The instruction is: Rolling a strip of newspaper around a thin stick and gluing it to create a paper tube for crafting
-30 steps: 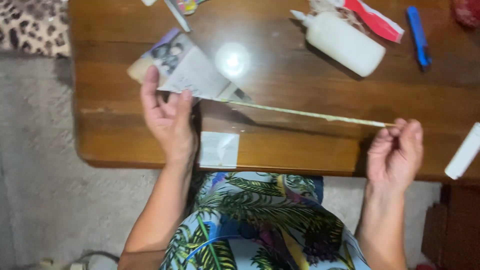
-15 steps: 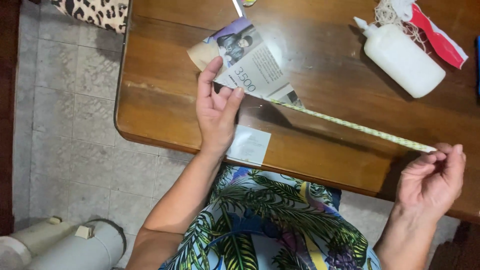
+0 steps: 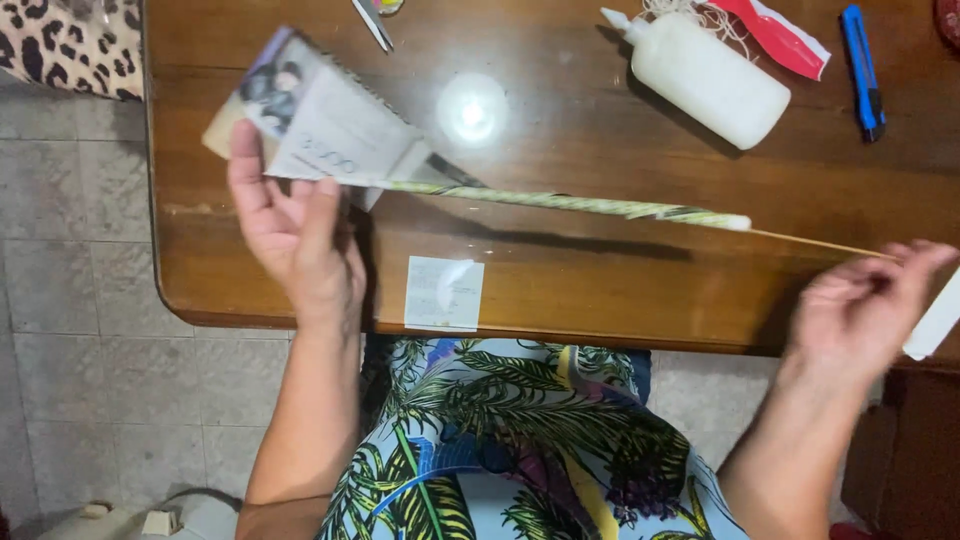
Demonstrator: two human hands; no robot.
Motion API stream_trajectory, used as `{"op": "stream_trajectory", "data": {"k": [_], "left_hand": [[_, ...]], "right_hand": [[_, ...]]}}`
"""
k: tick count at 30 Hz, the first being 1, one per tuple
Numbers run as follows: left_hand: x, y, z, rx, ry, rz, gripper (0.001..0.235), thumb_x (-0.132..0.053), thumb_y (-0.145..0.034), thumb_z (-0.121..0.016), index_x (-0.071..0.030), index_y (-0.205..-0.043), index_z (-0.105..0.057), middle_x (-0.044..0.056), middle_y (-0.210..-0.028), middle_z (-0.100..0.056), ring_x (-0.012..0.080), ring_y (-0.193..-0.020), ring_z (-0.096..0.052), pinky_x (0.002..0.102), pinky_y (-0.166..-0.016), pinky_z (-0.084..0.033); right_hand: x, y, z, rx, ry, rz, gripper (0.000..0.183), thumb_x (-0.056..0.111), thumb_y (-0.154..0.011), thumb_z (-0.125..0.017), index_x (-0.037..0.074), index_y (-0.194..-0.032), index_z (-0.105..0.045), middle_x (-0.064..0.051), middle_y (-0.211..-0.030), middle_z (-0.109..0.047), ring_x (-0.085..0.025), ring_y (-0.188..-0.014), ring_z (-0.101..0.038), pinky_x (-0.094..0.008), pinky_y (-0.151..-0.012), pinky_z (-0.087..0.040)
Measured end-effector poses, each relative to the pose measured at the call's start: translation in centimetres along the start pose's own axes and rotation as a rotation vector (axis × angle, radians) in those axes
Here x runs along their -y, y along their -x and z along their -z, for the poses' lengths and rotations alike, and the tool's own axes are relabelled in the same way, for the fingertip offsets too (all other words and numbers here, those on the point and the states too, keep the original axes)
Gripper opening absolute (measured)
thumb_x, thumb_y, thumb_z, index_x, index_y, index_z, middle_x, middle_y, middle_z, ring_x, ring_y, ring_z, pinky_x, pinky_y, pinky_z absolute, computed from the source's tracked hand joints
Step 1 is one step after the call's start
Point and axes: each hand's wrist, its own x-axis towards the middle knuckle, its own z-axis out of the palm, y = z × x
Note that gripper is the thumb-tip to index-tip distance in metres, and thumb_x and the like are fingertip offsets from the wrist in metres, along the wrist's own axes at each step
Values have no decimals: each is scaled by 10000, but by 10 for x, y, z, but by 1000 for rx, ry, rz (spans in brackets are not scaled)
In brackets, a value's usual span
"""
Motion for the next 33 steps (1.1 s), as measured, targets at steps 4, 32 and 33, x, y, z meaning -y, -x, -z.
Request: {"op": "stream_trajectory", "data": {"k": [4,32,33], "left_hand": [[-13,-7,13,-97,-85,-83,556,61,-887,-596,-124,-1358,-366,147,-1438,-369,225,-1277,-445,329,-1036,-437],[-19,19,39,461,-1476,-453,484,-453,-718,-707,-308,-1167,-603,8,-541,-417,213,-451,-527,274,-461,-481],[-22,12,46,463,-1472,-458,484,-453,-718,-707,-308,-1167,-603,8,-541,-417,213,-451,-527,274,-461,-481]], "right_hand": [[23,-58,67,-53,-44,208,96,8,-938,-619,69,-871,-588,4,-753,-568,-69,-672,-541,-139,-611,-394],[-156,129,-221,1420,1256,1211,107,62,-811,-546,110,-891,-599,-60,-779,-543,-266,-697,-586,-370,-639,-483],[-161,128,-224,1416,1257,1217,107,62,-811,-546,110,-891,-599,-60,-779,-543,-266,-697,-586,-370,-639,-483]]}}
